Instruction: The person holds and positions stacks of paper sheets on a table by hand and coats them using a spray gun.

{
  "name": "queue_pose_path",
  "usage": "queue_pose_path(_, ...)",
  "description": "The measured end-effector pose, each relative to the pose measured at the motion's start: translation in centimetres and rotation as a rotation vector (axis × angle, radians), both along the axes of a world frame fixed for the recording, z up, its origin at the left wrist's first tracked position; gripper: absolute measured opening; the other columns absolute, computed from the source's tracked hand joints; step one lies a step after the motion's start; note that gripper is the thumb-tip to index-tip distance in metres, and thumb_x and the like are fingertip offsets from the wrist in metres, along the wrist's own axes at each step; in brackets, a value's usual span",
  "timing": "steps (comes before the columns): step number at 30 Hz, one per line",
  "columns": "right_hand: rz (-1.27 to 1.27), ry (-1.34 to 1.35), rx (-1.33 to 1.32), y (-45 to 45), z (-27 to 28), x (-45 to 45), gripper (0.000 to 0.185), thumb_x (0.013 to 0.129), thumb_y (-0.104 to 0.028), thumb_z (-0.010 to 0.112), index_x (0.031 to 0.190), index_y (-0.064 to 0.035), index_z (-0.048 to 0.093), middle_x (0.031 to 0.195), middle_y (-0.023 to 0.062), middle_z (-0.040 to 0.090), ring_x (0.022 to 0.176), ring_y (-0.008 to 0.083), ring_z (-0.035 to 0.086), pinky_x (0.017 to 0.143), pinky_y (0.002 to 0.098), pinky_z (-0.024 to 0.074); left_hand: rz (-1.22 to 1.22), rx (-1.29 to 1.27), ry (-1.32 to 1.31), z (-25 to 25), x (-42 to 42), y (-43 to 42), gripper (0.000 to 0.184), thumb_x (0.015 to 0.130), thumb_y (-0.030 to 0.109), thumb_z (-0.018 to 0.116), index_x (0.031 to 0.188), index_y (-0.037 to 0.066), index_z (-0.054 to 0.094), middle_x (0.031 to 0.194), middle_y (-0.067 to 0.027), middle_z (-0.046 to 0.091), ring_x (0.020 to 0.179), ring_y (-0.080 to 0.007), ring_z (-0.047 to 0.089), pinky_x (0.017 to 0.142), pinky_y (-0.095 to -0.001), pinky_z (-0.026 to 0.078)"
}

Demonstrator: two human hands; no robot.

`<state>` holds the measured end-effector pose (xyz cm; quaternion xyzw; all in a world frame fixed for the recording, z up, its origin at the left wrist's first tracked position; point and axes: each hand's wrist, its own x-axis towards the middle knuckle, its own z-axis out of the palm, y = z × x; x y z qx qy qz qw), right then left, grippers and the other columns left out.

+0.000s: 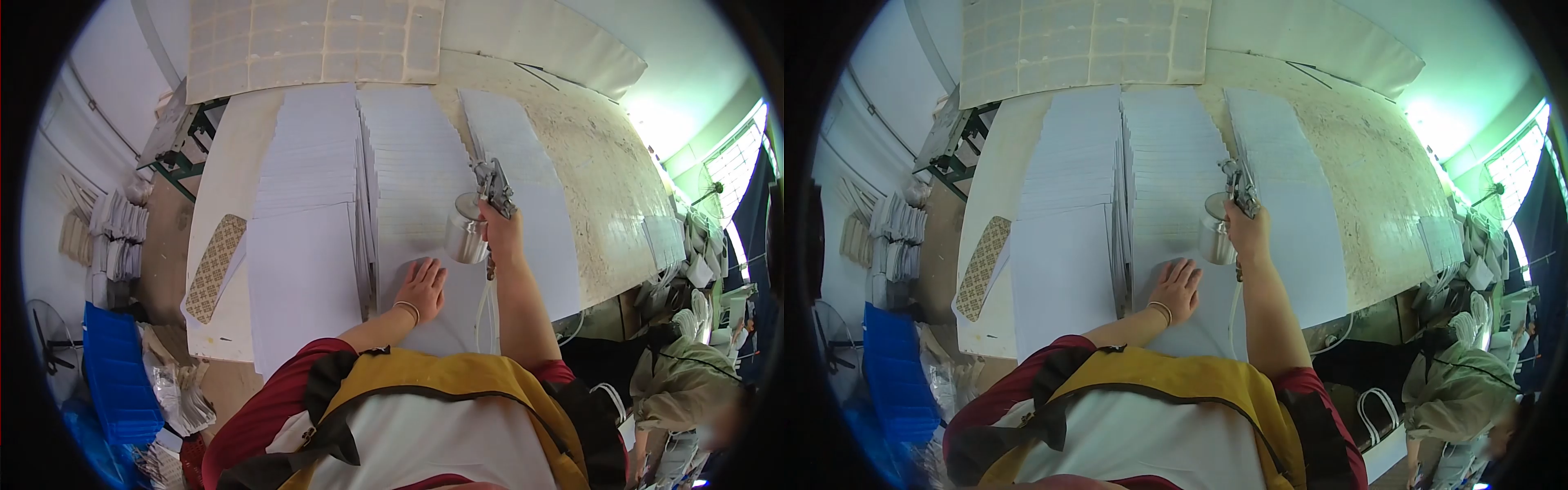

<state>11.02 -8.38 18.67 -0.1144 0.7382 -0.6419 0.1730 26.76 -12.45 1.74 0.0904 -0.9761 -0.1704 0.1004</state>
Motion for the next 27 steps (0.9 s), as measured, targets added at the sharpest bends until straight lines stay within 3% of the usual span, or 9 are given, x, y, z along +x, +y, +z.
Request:
queue_pose_path(9,0.018,0.030,0.011,-0.4,-0.5,-1.0,0.018,0.080,-0.016,0.064,0.070,-0.0023,0.058,0.057,0.0012,0.051,0.037,0.0086,0.039,0.036,0.0253,0.0271,0.000,0.008,-0.013,0.1,0.0,0.1,0.050,0.087,0.026,0.043,0.131,0.002,0.043,0.140,-0.0162,0.033,0.135,-0.0296,0.023,0.110,-0.0478,0.014)
queue_pose_path(13,0.107,-0.035,0.018,-0.5,-0.1,-0.4,0.016,0.081,-0.012,0.063,0.071,-0.0012,0.057,0.058,0.0012,0.052,0.044,0.0078,0.044,0.040,0.0246,0.0329,0.004,0.000,-0.023,0.0,0.0,0.0,0.049,0.087,0.026,0.043,0.131,0.003,0.043,0.140,-0.0161,0.033,0.135,-0.0296,0.023,0.110,-0.0478,0.014)
queue_pose_path(21,-0.016,-0.037,0.022,-0.3,-0.3,-1.1,0.016,0.081,-0.012,0.063,0.071,-0.0013,0.056,0.059,0.0012,0.052,0.044,0.0082,0.044,0.040,0.0247,0.0327,0.001,0.019,0.016,-0.1,0.0,0.0,0.049,0.087,0.025,0.044,0.130,0.002,0.043,0.139,-0.0169,0.034,0.134,-0.0305,0.024,0.110,-0.0485,0.016)
queue_pose_path(24,-0.049,-0.007,0.012,-0.1,-0.5,-1.4,0.020,0.080,-0.017,0.065,0.067,-0.0035,0.057,0.054,0.0002,0.050,0.038,0.0083,0.039,0.036,0.0252,0.0264,-0.005,0.017,0.022,-0.1,0.0,0.0,0.049,0.087,0.025,0.044,0.129,0.002,0.043,0.138,-0.0172,0.035,0.133,-0.0307,0.024,0.110,-0.0489,0.016)
queue_pose_path(27,-0.015,-0.013,0.018,0.1,-0.8,-0.9,0.021,0.080,-0.018,0.065,0.066,-0.0035,0.057,0.053,0.0000,0.049,0.037,0.0084,0.039,0.036,0.0253,0.0261,-0.003,0.012,0.022,-0.1,0.0,0.0,0.049,0.087,0.025,0.044,0.129,0.002,0.044,0.138,-0.0173,0.035,0.133,-0.0309,0.025,0.109,-0.0491,0.017)
